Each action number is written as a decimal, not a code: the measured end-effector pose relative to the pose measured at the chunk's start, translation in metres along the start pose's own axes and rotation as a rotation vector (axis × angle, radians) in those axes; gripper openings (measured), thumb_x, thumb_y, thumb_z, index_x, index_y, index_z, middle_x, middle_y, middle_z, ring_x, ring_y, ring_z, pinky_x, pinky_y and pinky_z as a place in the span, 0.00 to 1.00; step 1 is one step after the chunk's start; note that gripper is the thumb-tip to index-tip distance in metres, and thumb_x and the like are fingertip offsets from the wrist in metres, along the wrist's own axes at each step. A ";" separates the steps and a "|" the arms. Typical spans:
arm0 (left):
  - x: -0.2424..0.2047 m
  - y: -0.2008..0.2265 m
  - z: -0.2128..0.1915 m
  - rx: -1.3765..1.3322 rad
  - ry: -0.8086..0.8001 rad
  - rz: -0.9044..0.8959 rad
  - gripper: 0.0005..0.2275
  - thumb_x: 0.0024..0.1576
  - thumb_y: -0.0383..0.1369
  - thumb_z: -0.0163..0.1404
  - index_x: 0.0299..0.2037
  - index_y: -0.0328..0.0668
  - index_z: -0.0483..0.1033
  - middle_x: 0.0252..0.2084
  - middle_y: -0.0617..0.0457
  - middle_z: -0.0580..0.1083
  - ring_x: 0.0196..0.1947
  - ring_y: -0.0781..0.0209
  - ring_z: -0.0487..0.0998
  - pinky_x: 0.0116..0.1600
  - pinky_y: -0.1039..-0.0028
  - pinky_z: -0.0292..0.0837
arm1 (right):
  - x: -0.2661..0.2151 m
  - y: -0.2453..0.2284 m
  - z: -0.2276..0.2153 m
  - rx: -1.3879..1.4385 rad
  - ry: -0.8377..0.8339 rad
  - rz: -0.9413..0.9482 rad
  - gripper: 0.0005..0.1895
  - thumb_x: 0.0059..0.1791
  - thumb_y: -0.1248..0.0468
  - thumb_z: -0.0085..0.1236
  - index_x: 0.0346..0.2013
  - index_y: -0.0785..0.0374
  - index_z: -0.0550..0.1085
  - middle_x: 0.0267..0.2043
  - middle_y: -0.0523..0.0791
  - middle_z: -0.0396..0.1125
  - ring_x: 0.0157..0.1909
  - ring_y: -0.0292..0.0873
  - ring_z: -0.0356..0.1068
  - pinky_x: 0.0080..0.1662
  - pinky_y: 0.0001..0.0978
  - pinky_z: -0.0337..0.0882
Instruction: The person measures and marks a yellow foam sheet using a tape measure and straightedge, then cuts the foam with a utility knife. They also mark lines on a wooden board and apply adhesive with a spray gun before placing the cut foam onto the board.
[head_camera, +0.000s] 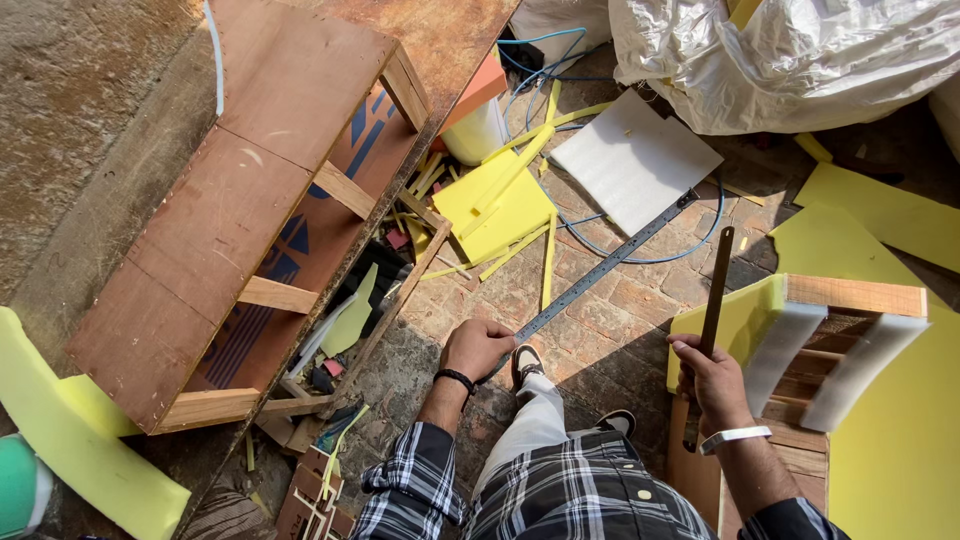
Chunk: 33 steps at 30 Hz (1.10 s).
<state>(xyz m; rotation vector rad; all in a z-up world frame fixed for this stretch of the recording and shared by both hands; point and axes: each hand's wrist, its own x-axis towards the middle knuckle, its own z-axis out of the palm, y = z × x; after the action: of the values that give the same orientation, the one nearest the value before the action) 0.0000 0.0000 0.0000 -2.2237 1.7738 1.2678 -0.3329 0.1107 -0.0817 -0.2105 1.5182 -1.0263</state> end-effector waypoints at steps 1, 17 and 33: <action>-0.002 0.005 0.001 -0.006 -0.009 -0.010 0.09 0.50 0.40 0.61 0.39 0.52 0.88 0.39 0.54 0.84 0.40 0.59 0.84 0.48 0.69 0.78 | -0.001 0.000 -0.004 -0.004 0.010 -0.004 0.10 0.53 0.62 0.57 0.47 0.62 0.77 0.19 0.36 0.55 0.18 0.32 0.51 0.24 0.26 0.53; 0.048 0.001 -0.033 -0.040 0.002 -0.122 0.09 0.50 0.40 0.60 0.38 0.53 0.88 0.37 0.54 0.84 0.37 0.58 0.84 0.46 0.69 0.78 | 0.040 -0.033 0.074 -0.001 -0.030 0.008 0.17 0.57 0.58 0.44 0.55 0.60 0.75 0.18 0.37 0.52 0.17 0.33 0.51 0.22 0.28 0.56; 0.252 0.007 -0.085 -0.110 -0.011 -0.021 0.10 0.53 0.40 0.60 0.39 0.47 0.87 0.35 0.54 0.84 0.33 0.62 0.83 0.41 0.70 0.78 | 0.160 -0.034 0.158 0.025 0.199 0.218 0.13 0.58 0.58 0.56 0.49 0.65 0.77 0.20 0.36 0.57 0.18 0.31 0.49 0.22 0.26 0.51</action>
<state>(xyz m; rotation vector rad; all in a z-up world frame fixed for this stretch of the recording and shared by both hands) 0.0471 -0.2462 -0.0903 -2.2800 1.7121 1.4030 -0.2499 -0.0881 -0.1527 0.0764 1.6652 -0.9110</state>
